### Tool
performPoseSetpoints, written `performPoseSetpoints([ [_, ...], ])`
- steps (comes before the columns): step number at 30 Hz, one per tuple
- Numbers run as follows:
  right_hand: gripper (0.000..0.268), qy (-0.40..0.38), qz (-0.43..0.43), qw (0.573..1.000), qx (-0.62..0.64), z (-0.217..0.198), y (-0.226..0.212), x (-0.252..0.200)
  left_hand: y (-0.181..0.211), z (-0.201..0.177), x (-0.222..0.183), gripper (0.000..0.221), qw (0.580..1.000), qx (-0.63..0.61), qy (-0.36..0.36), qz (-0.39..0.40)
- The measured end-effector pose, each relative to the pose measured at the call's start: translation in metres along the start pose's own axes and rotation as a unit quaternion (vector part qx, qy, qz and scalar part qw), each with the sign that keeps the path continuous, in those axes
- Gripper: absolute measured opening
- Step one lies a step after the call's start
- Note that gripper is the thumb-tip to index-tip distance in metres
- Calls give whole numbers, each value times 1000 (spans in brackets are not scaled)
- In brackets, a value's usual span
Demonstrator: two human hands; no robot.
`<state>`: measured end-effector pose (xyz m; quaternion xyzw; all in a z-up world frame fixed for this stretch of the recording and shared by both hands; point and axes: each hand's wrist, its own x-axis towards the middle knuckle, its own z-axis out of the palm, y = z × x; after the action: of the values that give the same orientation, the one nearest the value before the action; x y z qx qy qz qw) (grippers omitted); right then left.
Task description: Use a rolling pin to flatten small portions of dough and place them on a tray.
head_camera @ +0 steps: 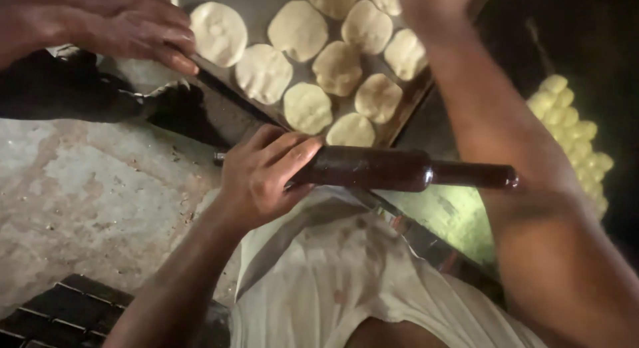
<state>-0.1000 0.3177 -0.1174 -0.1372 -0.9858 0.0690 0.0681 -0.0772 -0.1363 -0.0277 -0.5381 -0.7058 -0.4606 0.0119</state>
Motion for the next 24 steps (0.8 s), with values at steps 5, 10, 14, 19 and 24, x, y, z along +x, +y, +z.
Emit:
performPoseSetpoints([
  [5, 23, -20, -114, 981, -153, -31, -67, -13, -18, -14, -8, 63, 999, -4, -8, -35],
  [10, 31, 56, 12, 995, -87, -100, -39, -147, -27, -4, 2, 57, 999, 11, -11, -33],
  [14, 37, -17, 289, 951, -108, -126, -15, -247, -16, -2, 24, 62, 999, 33, -4, -7],
  [19, 37, 147, 324, 934, -3, -92, 63, -346, 25, 47, 52, 62, 998, 17, -58, 25],
  [24, 28, 321, 347, 879, 61, -147, 1, -422, 70, 90, 73, 62, 995, 11, -65, 75],
])
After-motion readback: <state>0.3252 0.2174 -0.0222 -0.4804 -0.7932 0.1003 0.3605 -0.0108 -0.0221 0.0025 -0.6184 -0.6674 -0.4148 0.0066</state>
